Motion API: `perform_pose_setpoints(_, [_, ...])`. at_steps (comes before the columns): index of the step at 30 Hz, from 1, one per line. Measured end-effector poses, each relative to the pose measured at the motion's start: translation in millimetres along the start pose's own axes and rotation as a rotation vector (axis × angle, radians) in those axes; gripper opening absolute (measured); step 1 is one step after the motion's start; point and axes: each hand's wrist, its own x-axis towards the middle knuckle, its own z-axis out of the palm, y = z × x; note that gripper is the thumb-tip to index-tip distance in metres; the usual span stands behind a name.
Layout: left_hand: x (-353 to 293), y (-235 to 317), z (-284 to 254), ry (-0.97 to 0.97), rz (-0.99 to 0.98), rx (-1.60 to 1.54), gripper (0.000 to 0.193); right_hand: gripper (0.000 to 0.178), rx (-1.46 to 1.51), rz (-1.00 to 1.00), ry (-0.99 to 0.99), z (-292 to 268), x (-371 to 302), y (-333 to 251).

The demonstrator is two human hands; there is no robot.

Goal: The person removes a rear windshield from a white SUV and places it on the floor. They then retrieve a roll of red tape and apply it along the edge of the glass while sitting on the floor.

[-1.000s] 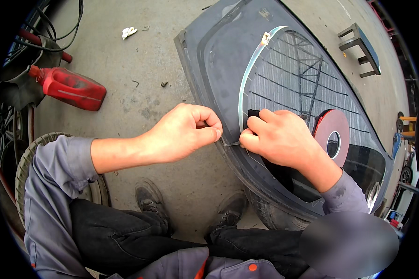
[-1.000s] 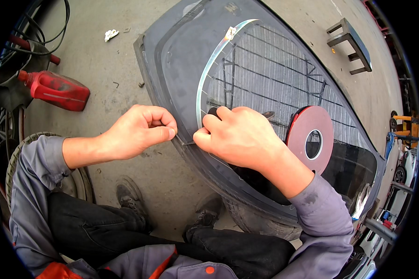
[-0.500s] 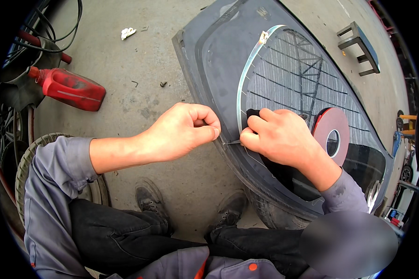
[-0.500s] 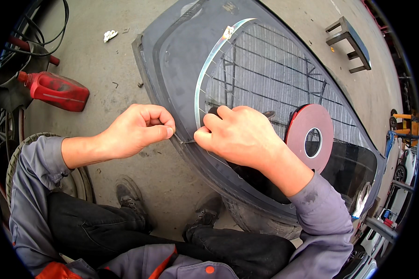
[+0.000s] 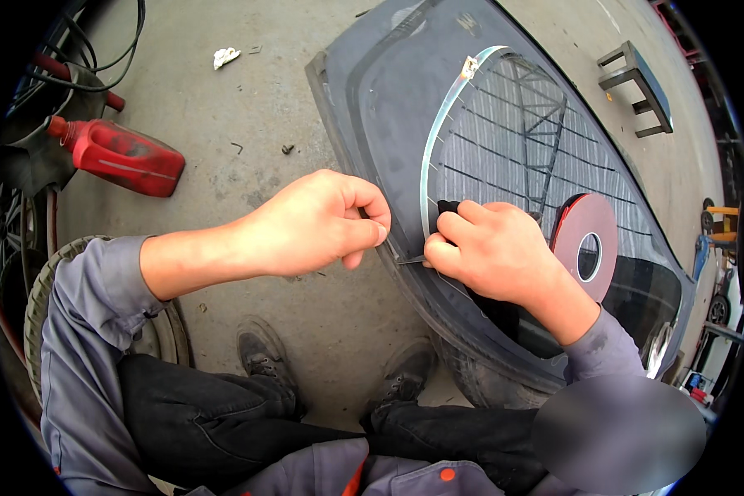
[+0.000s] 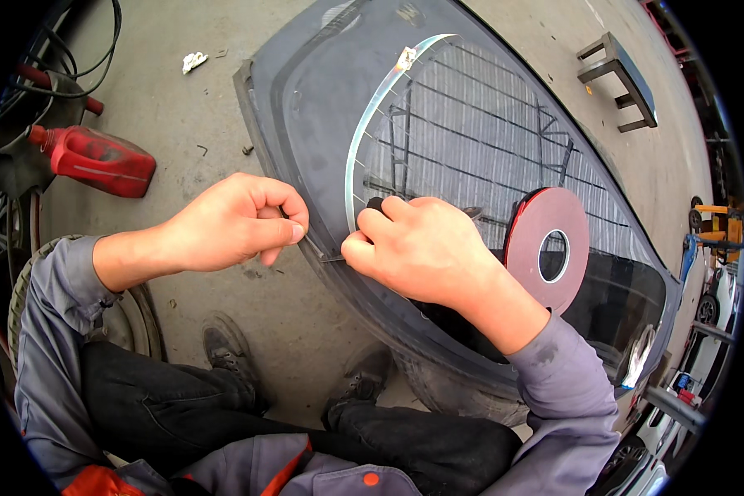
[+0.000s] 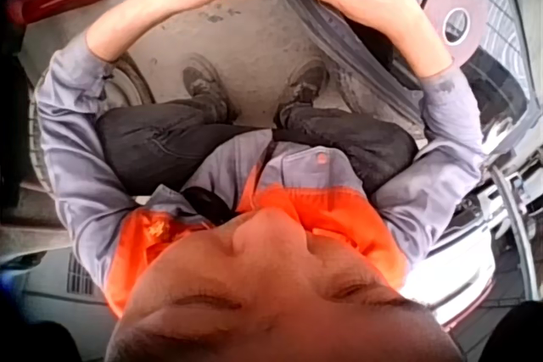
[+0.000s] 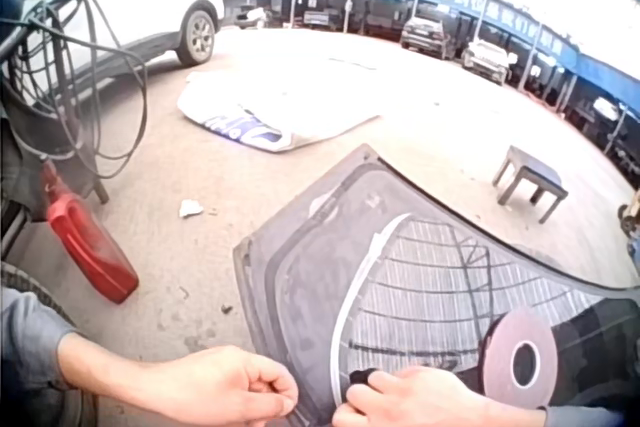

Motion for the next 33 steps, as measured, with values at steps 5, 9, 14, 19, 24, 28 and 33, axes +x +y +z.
perform_pose_setpoints(5, [-3.7,5.0,0.8,-0.01,-0.013,-0.011,0.012,0.016,0.031,0.01,0.01,3.3,-0.4,1.9])
perform_pose_setpoints(9, [-2.8,5.1,2.3,-0.008,0.008,-0.032,0.011,0.016,0.028,0.017,0.019,4.3,0.1,1.0])
perform_pose_setpoints(14, [-0.9,-0.2,4.1,0.0,0.059,-0.035,0.011,0.016,0.003,0.005,-0.001,0.5,3.0,1.4])
perform_pose_setpoints(19, [-2.8,4.0,4.9,0.005,0.074,0.013,0.011,0.015,-0.017,0.008,-0.037,-1.5,2.6,1.2])
perform_pose_setpoints(24, [-6.1,4.6,6.9,0.008,0.168,0.063,0.012,0.015,-0.018,0.019,0.002,-0.6,0.5,0.3])
perform_pose_setpoints(28, [-8.0,4.1,10.8,-0.007,0.226,0.083,0.012,0.015,-0.034,0.023,0.008,-2.7,-0.7,0.4])
perform_pose_setpoints(33, [-6.5,5.2,12.1,-0.031,0.275,0.218,0.008,0.018,-0.008,0.087,0.039,-16.5,-4.9,13.7])
